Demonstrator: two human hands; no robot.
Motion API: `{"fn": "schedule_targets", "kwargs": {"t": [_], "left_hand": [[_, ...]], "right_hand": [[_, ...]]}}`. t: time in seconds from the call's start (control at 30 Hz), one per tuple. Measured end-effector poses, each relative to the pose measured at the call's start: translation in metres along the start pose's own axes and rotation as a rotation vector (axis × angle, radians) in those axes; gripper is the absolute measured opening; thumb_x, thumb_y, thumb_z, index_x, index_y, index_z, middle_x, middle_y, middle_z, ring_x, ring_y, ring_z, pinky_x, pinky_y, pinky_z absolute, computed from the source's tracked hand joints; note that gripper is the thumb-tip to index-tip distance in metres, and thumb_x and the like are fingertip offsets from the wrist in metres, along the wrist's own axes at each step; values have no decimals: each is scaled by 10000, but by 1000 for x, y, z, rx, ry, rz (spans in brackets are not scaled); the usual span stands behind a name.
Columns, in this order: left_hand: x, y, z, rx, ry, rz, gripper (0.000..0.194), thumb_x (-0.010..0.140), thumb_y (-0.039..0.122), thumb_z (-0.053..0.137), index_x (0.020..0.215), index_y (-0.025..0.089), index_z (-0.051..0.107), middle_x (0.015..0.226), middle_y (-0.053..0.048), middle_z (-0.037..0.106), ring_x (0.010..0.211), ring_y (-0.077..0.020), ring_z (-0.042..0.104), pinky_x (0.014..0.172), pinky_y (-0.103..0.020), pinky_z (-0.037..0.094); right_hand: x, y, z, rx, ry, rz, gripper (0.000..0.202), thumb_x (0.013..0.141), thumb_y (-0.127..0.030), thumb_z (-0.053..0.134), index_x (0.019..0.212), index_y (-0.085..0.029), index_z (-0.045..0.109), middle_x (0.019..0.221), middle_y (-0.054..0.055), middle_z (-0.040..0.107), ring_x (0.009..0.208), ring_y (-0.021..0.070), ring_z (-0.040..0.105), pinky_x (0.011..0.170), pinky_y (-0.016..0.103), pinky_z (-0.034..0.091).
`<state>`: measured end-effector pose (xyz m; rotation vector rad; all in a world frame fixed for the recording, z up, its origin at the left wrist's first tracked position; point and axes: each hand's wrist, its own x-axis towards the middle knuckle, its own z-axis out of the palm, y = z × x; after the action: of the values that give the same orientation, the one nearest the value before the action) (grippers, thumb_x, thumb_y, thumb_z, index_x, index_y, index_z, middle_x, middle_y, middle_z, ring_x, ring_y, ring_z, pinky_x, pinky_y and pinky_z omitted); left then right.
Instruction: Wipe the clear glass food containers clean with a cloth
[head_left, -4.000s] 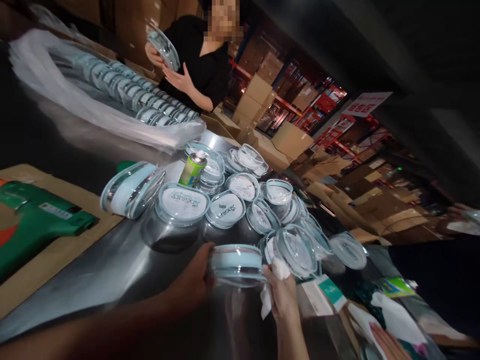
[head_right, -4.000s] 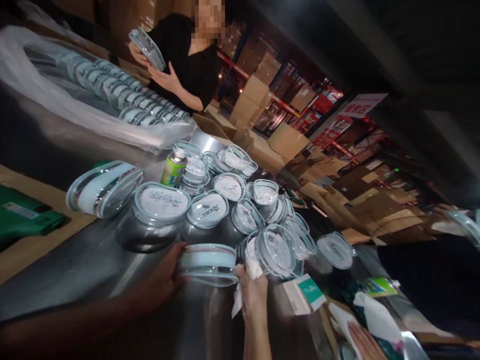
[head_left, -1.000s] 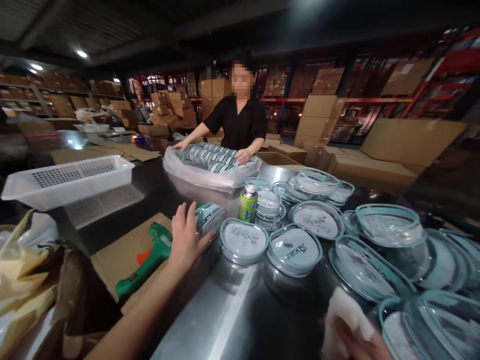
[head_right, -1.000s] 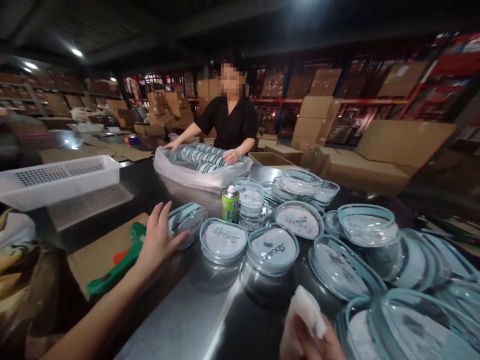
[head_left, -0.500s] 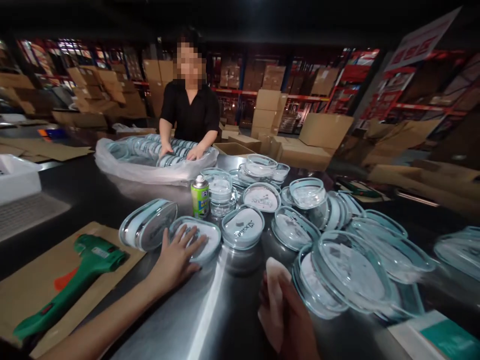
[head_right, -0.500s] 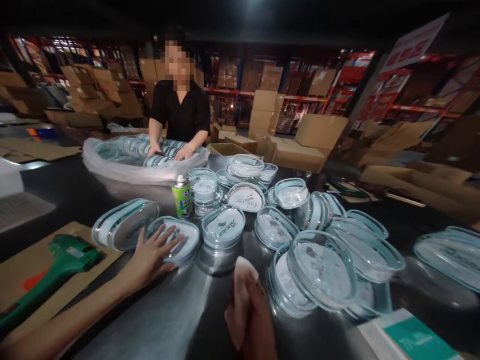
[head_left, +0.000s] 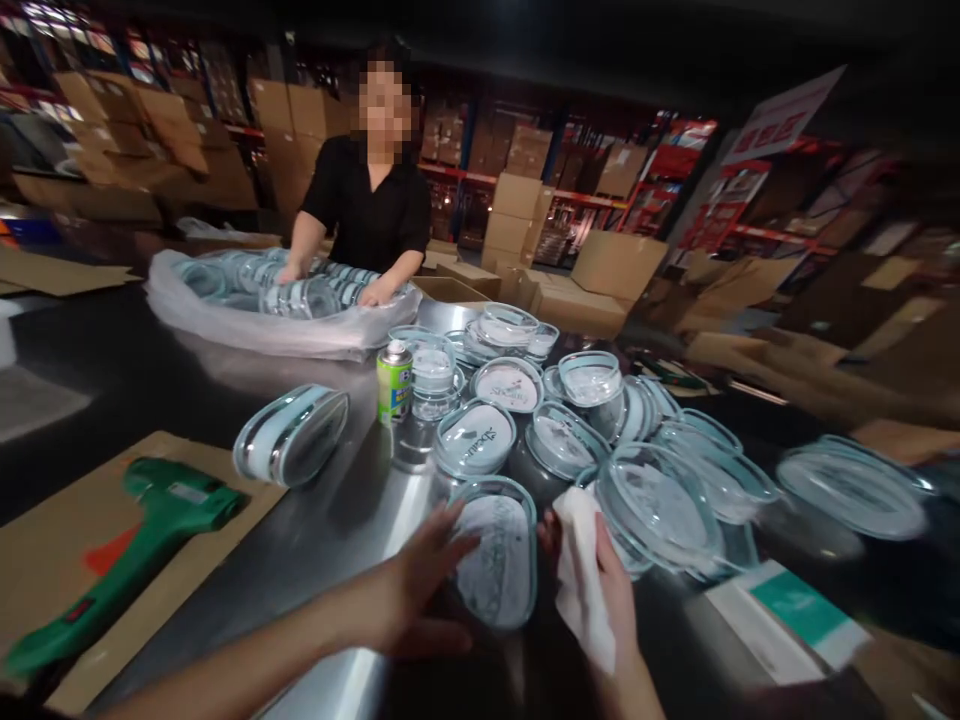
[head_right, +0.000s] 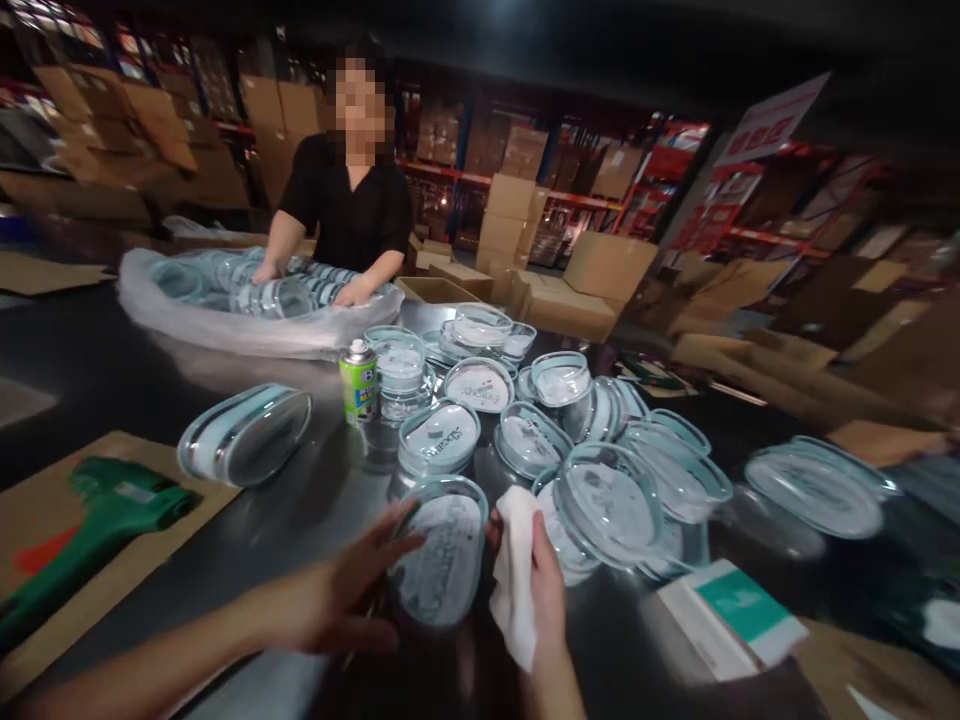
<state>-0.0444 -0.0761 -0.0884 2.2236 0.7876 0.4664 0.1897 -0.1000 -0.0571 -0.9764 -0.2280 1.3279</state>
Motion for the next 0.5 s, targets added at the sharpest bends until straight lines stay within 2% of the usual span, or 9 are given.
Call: {"fn": "schedule_targets", "kwargs": {"t": [0.1,0.17,0.23,0.3,0.37,0.43,0.5], "left_hand": [[11,-1,8,-2,59,62,874,645,400,784,1418,217,421,1578,-196,111,1423,-461,22,1098,-671,116],[22,13,2,-62,174,90,719,735,369,706,1388,196,459,1569,-187,179,1442,-409,66,1132,-617,113],[34,35,-10,-246,236,117,570,826,370,605,1355,193,487,1504,-169,350,1411,-334,258,1143,-513,211],[49,59,-23,-535,207,96,535,823,428,598,1292,180,534,1327,-157,545,1243,-300,484,1051,-439,364],[62,79,-31,-877,84,75,517,778,479,632,1182,159,597,1108,-123,650,1047,-266,592,911,-374,445],[73,90,-34,-1113,-6,82,441,688,476,722,959,135,652,892,-75,665,858,-211,614,787,-302,448],[79,93,-33,-1200,5,85,387,607,432,796,777,138,609,733,-18,617,700,-144,569,669,-242,405]], "right_hand": [[-8,-8,-4,-72,50,-98,508,501,-546,842,807,-164,706,622,29,683,473,142,581,421,223,459],[-14,-12,-5,-119,83,-204,502,524,-552,835,851,-198,697,665,9,695,518,153,608,469,237,486],[-22,-15,-3,-167,102,-291,465,559,-532,829,877,-220,694,717,8,707,587,174,637,542,263,516],[-30,-16,1,-232,57,-347,425,597,-518,813,873,-214,703,723,23,701,592,191,627,550,292,510],[-37,-19,7,-378,-31,-434,392,641,-512,787,852,-190,717,691,34,677,570,183,589,522,289,475],[-43,-22,13,-581,-71,-578,352,679,-492,770,833,-178,727,676,31,657,589,164,562,538,266,452],[-48,-27,19,-704,-36,-684,336,690,-481,766,820,-174,726,680,29,650,619,154,549,557,247,443]]}}
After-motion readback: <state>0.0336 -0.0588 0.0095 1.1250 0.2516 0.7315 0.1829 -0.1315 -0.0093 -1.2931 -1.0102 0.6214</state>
